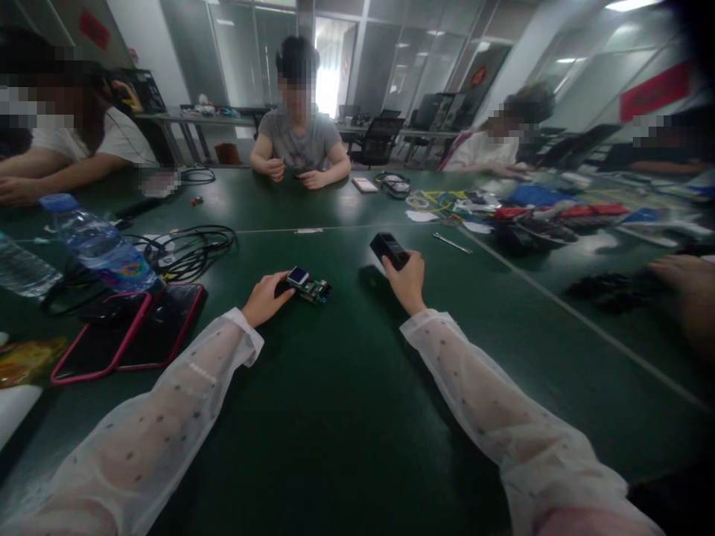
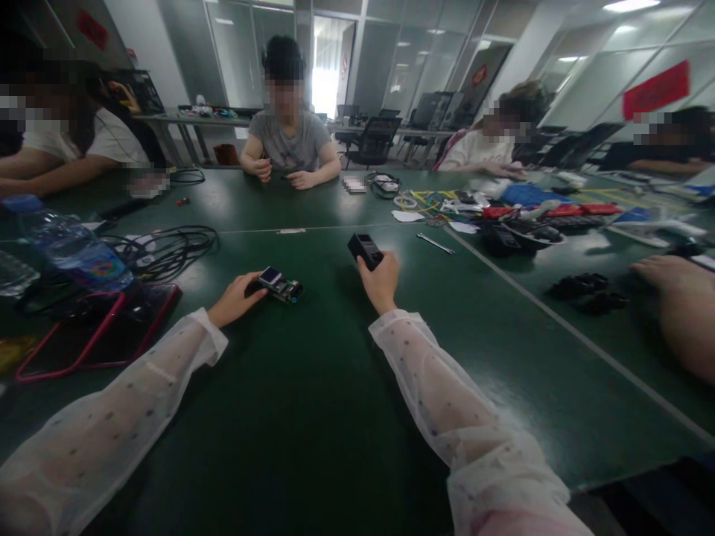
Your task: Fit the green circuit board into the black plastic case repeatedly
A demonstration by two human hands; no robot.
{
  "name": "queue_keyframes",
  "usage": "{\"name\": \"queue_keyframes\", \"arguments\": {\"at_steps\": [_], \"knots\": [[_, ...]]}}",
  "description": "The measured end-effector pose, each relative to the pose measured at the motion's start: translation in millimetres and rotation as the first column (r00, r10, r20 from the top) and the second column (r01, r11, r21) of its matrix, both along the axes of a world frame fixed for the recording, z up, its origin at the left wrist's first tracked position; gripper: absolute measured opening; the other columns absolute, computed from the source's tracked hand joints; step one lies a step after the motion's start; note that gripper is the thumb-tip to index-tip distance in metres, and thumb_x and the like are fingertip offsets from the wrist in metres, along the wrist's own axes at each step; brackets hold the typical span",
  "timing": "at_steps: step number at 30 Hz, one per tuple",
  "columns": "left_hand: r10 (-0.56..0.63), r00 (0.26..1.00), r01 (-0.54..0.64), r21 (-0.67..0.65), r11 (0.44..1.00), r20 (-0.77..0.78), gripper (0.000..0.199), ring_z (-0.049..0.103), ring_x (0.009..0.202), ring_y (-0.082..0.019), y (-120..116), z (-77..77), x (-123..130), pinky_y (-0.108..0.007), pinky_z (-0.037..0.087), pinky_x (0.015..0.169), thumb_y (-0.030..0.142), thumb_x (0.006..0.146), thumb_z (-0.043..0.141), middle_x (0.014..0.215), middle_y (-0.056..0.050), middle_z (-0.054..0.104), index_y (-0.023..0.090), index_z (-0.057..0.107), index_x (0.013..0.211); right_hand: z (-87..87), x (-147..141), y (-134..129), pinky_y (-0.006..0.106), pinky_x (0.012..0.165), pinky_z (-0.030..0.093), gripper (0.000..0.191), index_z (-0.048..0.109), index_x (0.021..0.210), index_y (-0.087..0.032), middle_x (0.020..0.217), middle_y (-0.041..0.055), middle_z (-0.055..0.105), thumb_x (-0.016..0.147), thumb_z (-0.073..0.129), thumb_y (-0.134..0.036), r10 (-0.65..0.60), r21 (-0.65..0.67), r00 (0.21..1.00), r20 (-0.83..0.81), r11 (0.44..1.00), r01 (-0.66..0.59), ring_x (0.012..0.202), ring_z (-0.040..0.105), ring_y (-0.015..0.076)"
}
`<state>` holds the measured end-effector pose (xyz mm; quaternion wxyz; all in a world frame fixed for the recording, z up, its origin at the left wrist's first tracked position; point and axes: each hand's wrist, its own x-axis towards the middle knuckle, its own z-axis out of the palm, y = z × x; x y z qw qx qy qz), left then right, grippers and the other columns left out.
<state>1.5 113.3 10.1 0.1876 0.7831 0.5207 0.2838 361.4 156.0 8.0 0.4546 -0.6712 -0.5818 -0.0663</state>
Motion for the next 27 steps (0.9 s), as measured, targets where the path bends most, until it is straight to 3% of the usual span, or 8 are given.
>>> {"name": "queue_keyframes", "arguments": {"at_steps": [5, 10, 13, 21, 24, 27], "knots": [[0.004, 1.0, -0.004, -0.008, 1.0, -0.007, 0.044, 0.052, 0.121, -0.027, 1.4, -2.1, -0.7, -0.047, 0.043, 0.1, 0.039, 0.09, 0.054, 0.127, -0.01, 0.06, 0.02, 0.052, 0.129, 1.4, -8.9, -3.4, 0.047, 0.084, 0.047, 0.052, 0.051, 0.111, -0.011, 0.102, 0.0188, 0.06, 0.082, 0.058, -0.053, 0.059, -0.074, 0.997, 0.05, 0.996, -0.055, 0.097, 0.055, 0.0314], [0.002, 1.0, -0.002, -0.02, 1.0, -0.012, 0.041, 0.052, 0.121, -0.027, 0.7, -0.6, -0.3, -0.048, 0.043, 0.1, 0.039, 0.091, 0.054, 0.127, -0.009, 0.06, 0.021, 0.053, 0.127, 1.3, -15.7, -8.3, 0.052, 0.088, 0.045, 0.056, 0.051, 0.114, -0.01, 0.107, 0.0214, 0.059, 0.085, 0.051, -0.058, 0.182, -0.166, 0.961, 0.21, 0.975, -0.148, 0.104, 0.052, 0.0358], [0.005, 1.0, -0.006, -0.027, 1.0, -0.014, 0.041, 0.052, 0.121, -0.027, 0.1, 0.0, 0.0, -0.049, 0.043, 0.1, 0.04, 0.091, 0.053, 0.127, -0.01, 0.06, 0.02, 0.054, 0.126, -0.4, -18.0, -9.6, 0.053, 0.088, 0.045, 0.06, 0.051, 0.118, -0.009, 0.109, 0.0227, 0.06, 0.086, 0.048, -0.06, 0.195, -0.207, 0.94, 0.281, 0.968, -0.139, 0.104, 0.053, 0.0369], [-0.005, 1.0, 0.004, -0.015, 1.0, -0.025, 0.038, 0.052, 0.12, -0.028, 0.4, -0.2, -0.9, -0.049, 0.044, 0.1, 0.04, 0.091, 0.053, 0.125, -0.009, 0.061, 0.022, 0.055, 0.124, 4.8, -20.0, -10.7, 0.049, 0.088, 0.045, 0.065, 0.052, 0.122, -0.012, 0.108, 0.0185, 0.063, 0.092, 0.031, -0.065, 0.191, -0.17, 0.948, 0.255, 0.974, -0.15, 0.102, 0.056, 0.0336], [-0.01, 1.0, 0.009, -0.023, 1.0, -0.025, 0.04, 0.052, 0.121, -0.027, 0.5, -0.2, -1.0, -0.048, 0.044, 0.1, 0.04, 0.091, 0.052, 0.126, -0.011, 0.06, 0.019, 0.054, 0.125, 10.4, -21.1, -15.3, 0.05, 0.096, 0.04, 0.061, 0.048, 0.13, -0.012, 0.115, 0.018, 0.059, 0.095, 0.029, -0.059, 0.159, -0.088, 0.958, 0.24, 0.986, -0.141, 0.111, 0.051, 0.033], [-0.006, 0.999, 0.005, -0.004, 1.0, -0.038, 0.04, 0.052, 0.121, -0.028, 1.9, -1.8, -1.0, -0.048, 0.043, 0.1, 0.041, 0.091, 0.052, 0.127, -0.011, 0.06, 0.019, 0.054, 0.125, 14.5, -24.3, -20.2, 0.055, 0.104, 0.033, 0.059, 0.035, 0.143, -0.016, 0.134, 0.0183, 0.048, 0.096, 0.032, -0.052, 0.135, -0.029, 0.957, 0.255, 0.991, -0.132, 0.128, 0.04, 0.0338]]}}
